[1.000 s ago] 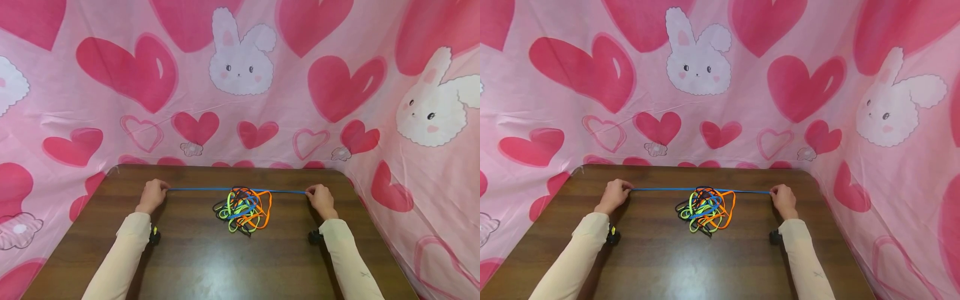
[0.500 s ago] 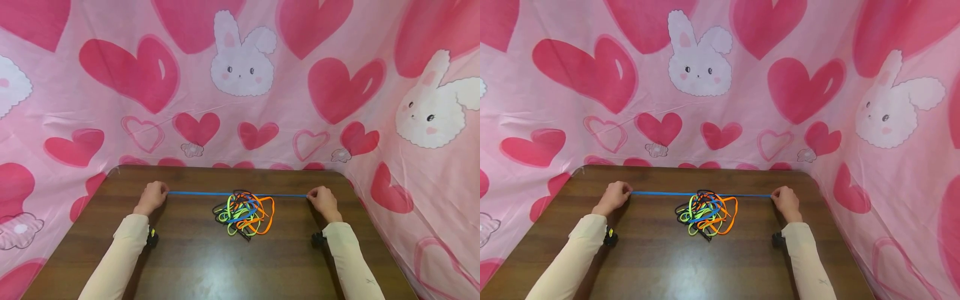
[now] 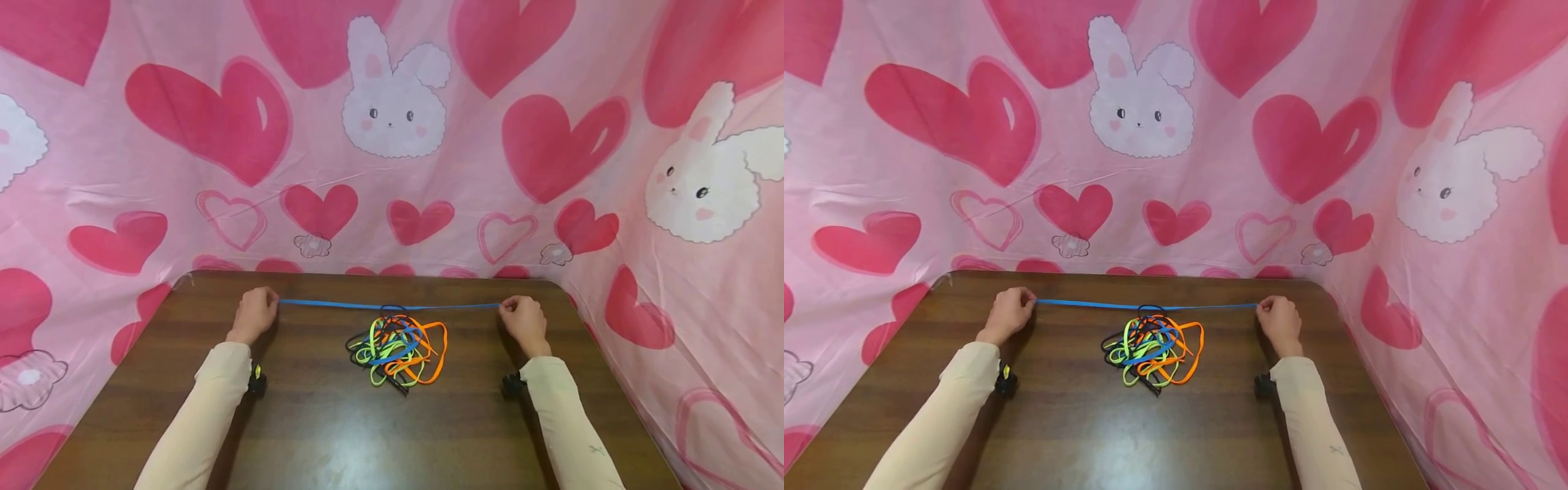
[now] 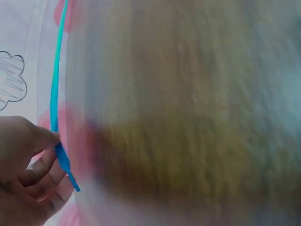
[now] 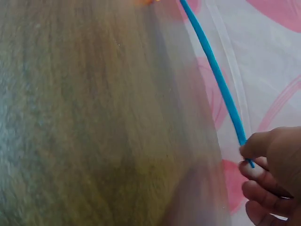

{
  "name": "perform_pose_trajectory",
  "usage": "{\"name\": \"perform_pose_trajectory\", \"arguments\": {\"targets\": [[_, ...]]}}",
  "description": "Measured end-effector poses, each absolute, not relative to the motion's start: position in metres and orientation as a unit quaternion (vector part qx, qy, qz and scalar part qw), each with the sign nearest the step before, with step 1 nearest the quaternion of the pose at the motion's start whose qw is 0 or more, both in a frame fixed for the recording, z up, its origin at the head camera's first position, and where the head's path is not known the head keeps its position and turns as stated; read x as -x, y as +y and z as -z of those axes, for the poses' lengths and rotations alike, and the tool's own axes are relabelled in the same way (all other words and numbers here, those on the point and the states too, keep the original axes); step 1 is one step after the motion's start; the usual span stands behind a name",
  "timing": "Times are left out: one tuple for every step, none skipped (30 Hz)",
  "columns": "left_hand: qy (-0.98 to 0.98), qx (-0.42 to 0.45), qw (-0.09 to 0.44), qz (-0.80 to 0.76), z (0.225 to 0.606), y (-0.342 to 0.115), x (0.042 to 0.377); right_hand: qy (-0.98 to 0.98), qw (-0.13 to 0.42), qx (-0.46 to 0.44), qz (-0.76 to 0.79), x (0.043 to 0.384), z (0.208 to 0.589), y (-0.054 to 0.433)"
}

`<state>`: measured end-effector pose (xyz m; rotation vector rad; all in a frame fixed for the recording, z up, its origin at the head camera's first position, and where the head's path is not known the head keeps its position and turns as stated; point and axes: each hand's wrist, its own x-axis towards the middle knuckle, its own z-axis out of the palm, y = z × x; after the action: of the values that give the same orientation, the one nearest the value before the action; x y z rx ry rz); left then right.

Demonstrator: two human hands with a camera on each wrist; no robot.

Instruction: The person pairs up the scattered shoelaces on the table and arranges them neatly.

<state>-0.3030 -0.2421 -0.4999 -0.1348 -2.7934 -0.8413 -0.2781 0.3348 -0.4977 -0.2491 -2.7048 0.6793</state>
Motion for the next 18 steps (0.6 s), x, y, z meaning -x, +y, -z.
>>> {"name": "perform_pose_trajectory", "arguments": {"targets": [[-0.948, 0.043, 0.124, 0.291, 0.5002, -0.2414, 0.3043, -0.949, 0.180, 0.089, -0.243, 0.2785, 0.4973, 0.3337], [-0.944, 0.040, 0.138, 0.296, 0.5005, -0.2406, 0.3057, -0.946, 0.188, 0.094, -0.248, 0.2789, 0.4969, 0.3326], [-0.941, 0.036, 0.151, 0.301, 0.5007, -0.2397, 0.3069, -0.942, 0.198, 0.098, -0.254, 0.2792, 0.4964, 0.3315], [-0.938, 0.031, 0.161, 0.304, 0.5010, -0.2388, 0.3080, -0.939, 0.206, 0.100, -0.259, 0.2794, 0.4961, 0.3307], [-0.937, 0.028, 0.168, 0.306, 0.5011, -0.2382, 0.3089, -0.936, 0.211, 0.102, -0.263, 0.2795, 0.4960, 0.3304], [-0.937, 0.024, 0.169, 0.306, 0.5011, -0.2378, 0.3098, -0.934, 0.212, 0.103, -0.267, 0.2796, 0.4959, 0.3302], [-0.938, 0.020, 0.165, 0.305, 0.5014, -0.2378, 0.3108, -0.934, 0.210, 0.103, -0.269, 0.2799, 0.4960, 0.3302], [-0.939, 0.018, 0.160, 0.303, 0.5018, -0.2378, 0.3115, -0.936, 0.203, 0.103, -0.269, 0.2804, 0.4964, 0.3308], [-0.941, 0.018, 0.152, 0.300, 0.5022, -0.2380, 0.3119, -0.939, 0.193, 0.101, -0.268, 0.2809, 0.4969, 0.3312], [-0.944, 0.020, 0.144, 0.297, 0.5030, -0.2385, 0.3124, -0.942, 0.181, 0.097, -0.266, 0.2814, 0.4979, 0.3315], [-0.946, 0.022, 0.135, 0.295, 0.5037, -0.2388, 0.3125, -0.945, 0.169, 0.092, -0.265, 0.2819, 0.4988, 0.3318], [-0.946, 0.024, 0.125, 0.297, 0.5044, -0.2388, 0.3126, -0.947, 0.157, 0.089, -0.266, 0.2820, 0.4994, 0.3316], [-0.947, 0.025, 0.119, 0.298, 0.5052, -0.2386, 0.3126, -0.949, 0.148, 0.085, -0.266, 0.2822, 0.5002, 0.3318], [-0.947, 0.028, 0.113, 0.301, 0.5058, -0.2382, 0.3123, -0.950, 0.141, 0.083, -0.266, 0.2823, 0.5010, 0.3315], [-0.946, 0.030, 0.108, 0.303, 0.5060, -0.2379, 0.3119, -0.951, 0.135, 0.082, -0.267, 0.2821, 0.5013, 0.3309], [-0.946, 0.032, 0.104, 0.305, 0.5062, -0.2377, 0.3119, -0.952, 0.130, 0.080, -0.267, 0.2822, 0.5021, 0.3307], [-0.946, 0.035, 0.100, 0.307, 0.5063, -0.2375, 0.3120, -0.952, 0.127, 0.079, -0.266, 0.2820, 0.5022, 0.3305], [-0.945, 0.037, 0.098, 0.309, 0.5063, -0.2372, 0.3123, -0.953, 0.123, 0.078, -0.265, 0.2818, 0.5023, 0.3305]]}}
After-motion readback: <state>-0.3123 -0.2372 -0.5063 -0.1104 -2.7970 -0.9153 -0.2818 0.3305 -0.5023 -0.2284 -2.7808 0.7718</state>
